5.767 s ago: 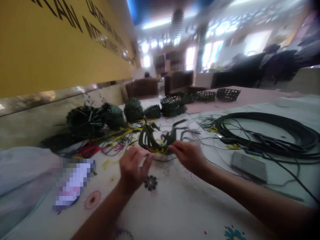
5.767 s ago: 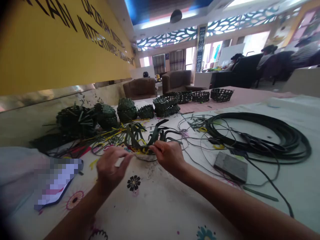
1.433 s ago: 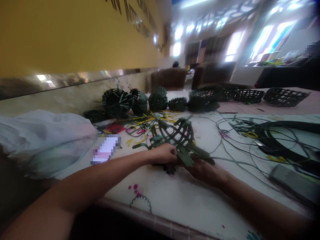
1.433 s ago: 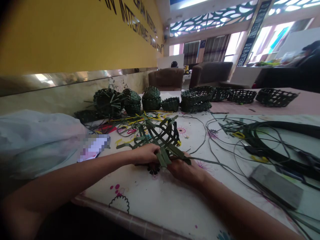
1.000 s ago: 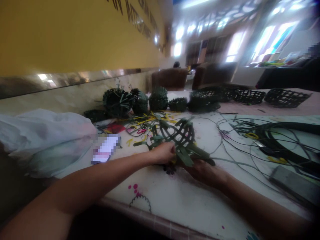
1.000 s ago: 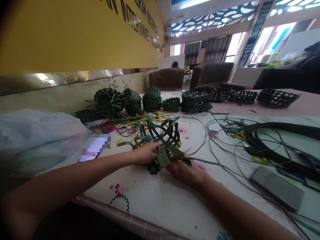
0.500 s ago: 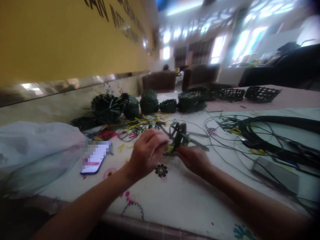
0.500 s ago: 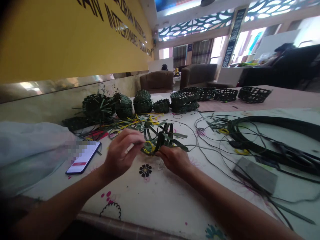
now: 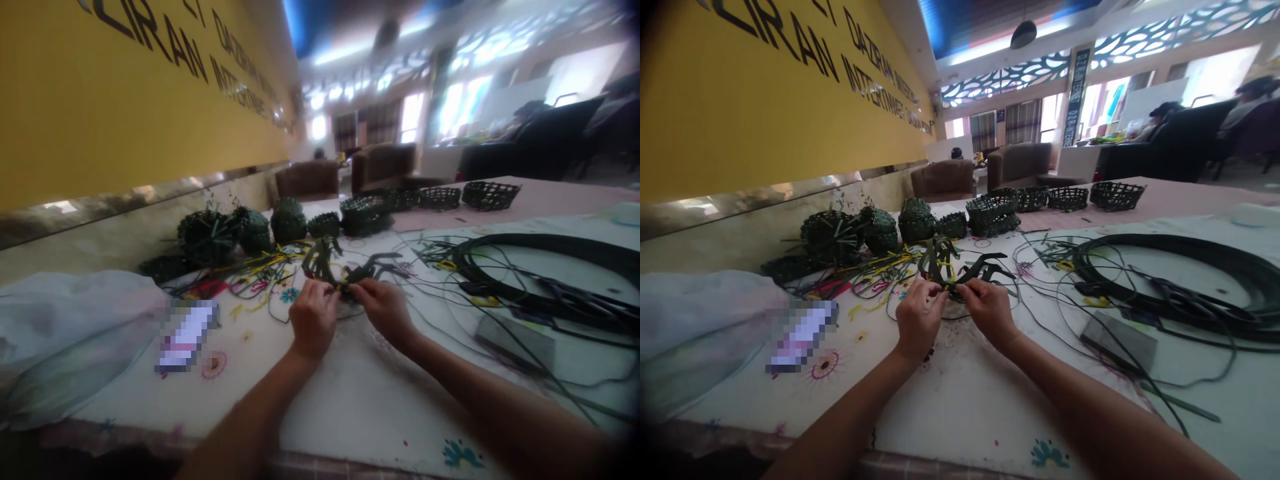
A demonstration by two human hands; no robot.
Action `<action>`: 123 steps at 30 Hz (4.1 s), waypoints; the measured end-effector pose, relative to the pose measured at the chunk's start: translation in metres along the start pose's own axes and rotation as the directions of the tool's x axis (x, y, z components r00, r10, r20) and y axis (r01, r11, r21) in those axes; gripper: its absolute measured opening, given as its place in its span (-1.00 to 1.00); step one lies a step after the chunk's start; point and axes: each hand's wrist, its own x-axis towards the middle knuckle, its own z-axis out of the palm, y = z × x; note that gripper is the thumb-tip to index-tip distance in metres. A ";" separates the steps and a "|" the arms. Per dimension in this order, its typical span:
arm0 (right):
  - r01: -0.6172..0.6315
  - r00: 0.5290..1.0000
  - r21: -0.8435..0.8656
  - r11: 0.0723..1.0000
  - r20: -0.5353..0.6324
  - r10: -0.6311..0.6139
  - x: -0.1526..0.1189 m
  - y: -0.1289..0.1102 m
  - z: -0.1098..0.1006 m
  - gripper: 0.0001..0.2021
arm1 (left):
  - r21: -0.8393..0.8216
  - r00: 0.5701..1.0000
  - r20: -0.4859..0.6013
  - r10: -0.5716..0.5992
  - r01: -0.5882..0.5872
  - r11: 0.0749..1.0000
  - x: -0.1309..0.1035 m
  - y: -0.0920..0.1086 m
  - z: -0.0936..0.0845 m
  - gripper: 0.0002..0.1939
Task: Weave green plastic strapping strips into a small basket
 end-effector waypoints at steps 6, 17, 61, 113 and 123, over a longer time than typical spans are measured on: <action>-0.014 1.000 0.028 1.000 -0.020 0.014 0.005 0.005 -0.003 -0.60 | 0.132 0.995 -0.087 0.051 -0.040 0.990 0.007 0.011 0.018 -0.92; -0.089 0.993 0.096 0.991 -0.073 0.096 0.014 0.015 -0.009 -0.61 | 0.018 0.992 -0.065 0.109 -0.108 0.994 0.000 0.008 0.020 -0.97; -0.180 0.961 0.228 0.957 -0.165 0.221 0.020 0.031 -0.012 -0.61 | 0.240 0.996 -0.088 -0.022 0.043 0.970 0.048 -0.131 -0.052 -0.94; 0.387 0.915 -0.396 0.833 0.275 -0.295 -0.004 0.009 0.001 -0.73 | -0.381 0.902 0.369 -0.221 0.364 0.850 0.020 -0.009 -0.001 -0.94; 0.309 0.923 -0.455 0.835 0.357 -0.147 0.001 0.000 -0.003 -0.71 | -0.560 0.823 0.481 -0.303 0.554 0.615 0.020 -0.014 0.007 -0.90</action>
